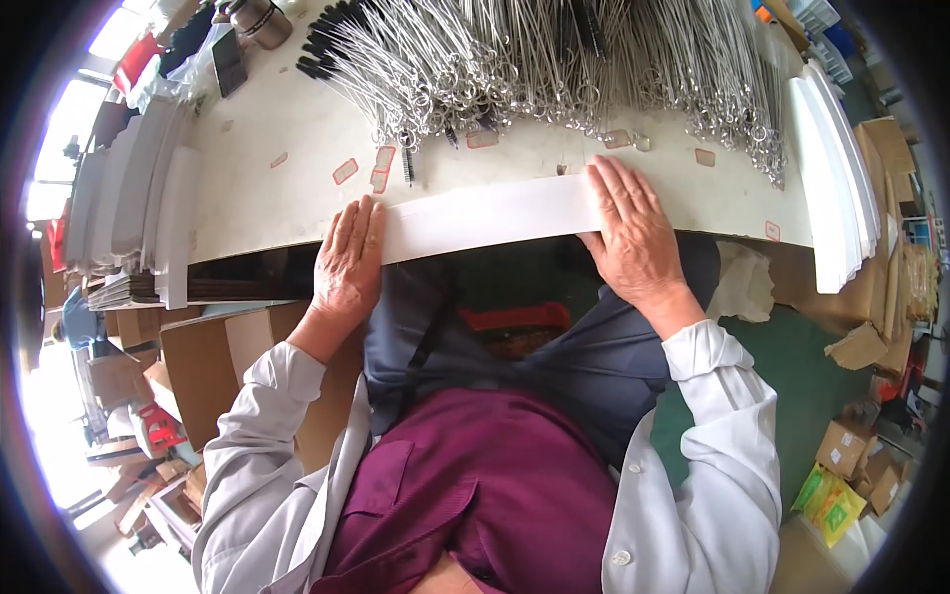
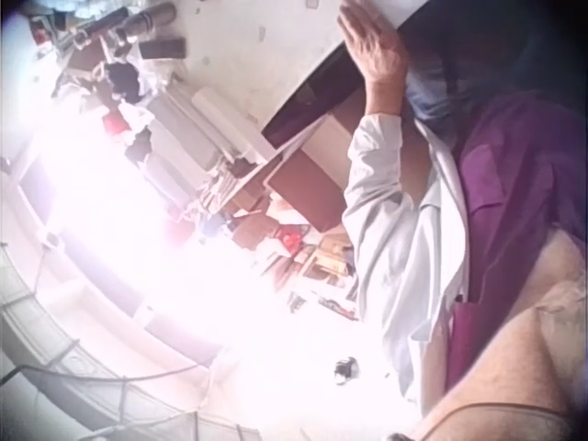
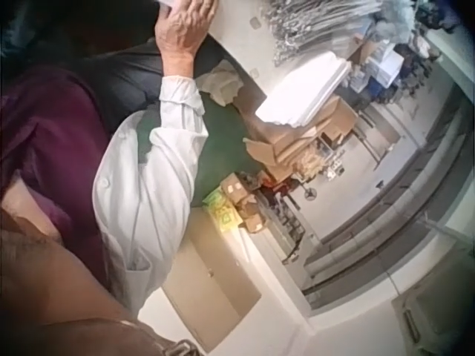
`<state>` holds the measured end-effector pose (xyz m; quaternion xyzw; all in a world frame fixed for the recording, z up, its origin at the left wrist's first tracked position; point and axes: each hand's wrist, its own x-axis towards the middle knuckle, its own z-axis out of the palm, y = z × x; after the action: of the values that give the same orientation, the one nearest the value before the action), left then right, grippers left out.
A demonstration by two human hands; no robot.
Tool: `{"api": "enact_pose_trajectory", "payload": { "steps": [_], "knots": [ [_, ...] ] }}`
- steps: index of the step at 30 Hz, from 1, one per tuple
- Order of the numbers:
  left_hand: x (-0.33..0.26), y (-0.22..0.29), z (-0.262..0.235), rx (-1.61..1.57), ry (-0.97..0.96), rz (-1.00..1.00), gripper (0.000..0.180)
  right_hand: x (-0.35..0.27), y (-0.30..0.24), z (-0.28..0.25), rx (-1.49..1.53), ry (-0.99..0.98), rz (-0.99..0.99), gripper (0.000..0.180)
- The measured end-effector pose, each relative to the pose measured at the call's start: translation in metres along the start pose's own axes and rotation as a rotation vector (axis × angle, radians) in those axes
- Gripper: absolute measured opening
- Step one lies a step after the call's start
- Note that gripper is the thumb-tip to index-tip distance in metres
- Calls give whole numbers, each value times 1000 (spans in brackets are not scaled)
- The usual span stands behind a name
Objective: Manually assembling metal wire components with cardboard sleeves and organizing them for packaging.
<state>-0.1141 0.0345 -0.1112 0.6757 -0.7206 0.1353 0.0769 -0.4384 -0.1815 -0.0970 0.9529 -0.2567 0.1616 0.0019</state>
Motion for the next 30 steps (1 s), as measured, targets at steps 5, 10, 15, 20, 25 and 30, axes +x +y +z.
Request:
{"api": "enact_pose_trajectory", "payload": {
  "steps": [5,10,15,20,25,30],
  "knots": [
    [9,6,-21,1,-45,-41,58,-3,2,-5,27,46,-1,70],
    [8,15,-66,-39,-263,-7,61,5,-16,-25,80,110,-184,46],
    [52,43,-97,-579,-570,-53,64,17,-65,-26,187,117,-336,34],
    [63,55,-56,-785,-426,-194,62,28,-90,-18,298,156,-323,36],
    [45,62,-45,-706,-286,-274,59,0,-86,-13,394,439,21,45],
    [33,75,-44,-719,-346,-356,60,-5,-111,6,714,432,171,33]
  ]
}}
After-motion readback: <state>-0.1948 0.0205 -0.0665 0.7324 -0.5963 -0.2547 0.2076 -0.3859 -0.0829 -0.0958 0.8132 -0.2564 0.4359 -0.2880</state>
